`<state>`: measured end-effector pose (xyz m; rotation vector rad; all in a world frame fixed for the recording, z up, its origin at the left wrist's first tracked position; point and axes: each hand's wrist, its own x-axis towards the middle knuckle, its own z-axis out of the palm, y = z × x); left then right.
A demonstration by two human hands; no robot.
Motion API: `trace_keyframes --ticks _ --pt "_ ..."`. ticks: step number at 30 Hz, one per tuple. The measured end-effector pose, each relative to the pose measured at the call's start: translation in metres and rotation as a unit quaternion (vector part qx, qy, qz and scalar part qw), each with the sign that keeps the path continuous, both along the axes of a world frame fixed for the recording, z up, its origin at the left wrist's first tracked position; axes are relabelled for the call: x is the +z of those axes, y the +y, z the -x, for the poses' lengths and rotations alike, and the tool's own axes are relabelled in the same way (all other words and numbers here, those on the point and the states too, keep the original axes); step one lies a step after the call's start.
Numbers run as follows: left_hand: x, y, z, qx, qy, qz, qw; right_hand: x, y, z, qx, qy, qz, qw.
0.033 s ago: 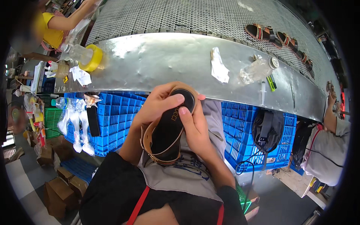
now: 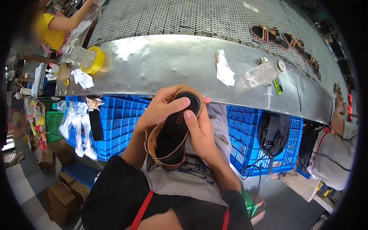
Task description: Inspecting and cleaning sandals using a cloth and liquid at a factory workstation.
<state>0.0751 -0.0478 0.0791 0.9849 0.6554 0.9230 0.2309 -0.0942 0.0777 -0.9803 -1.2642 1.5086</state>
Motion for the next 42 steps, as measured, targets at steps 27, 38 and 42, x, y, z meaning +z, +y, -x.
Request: trace_keyframes --ticks 27,38,42 --pt "-0.054 0.010 0.031 0.299 0.050 0.006 0.953 -0.040 -0.017 -0.095 0.066 0.014 0.206 0.976" --pt "-0.067 0.036 0.082 0.208 0.207 -0.061 0.954 -0.072 -0.014 -0.109 0.103 0.076 0.124 0.984" --pt "-0.038 0.079 0.062 0.402 0.223 0.060 0.886 -0.094 -0.030 -0.126 0.097 0.067 0.199 0.973"
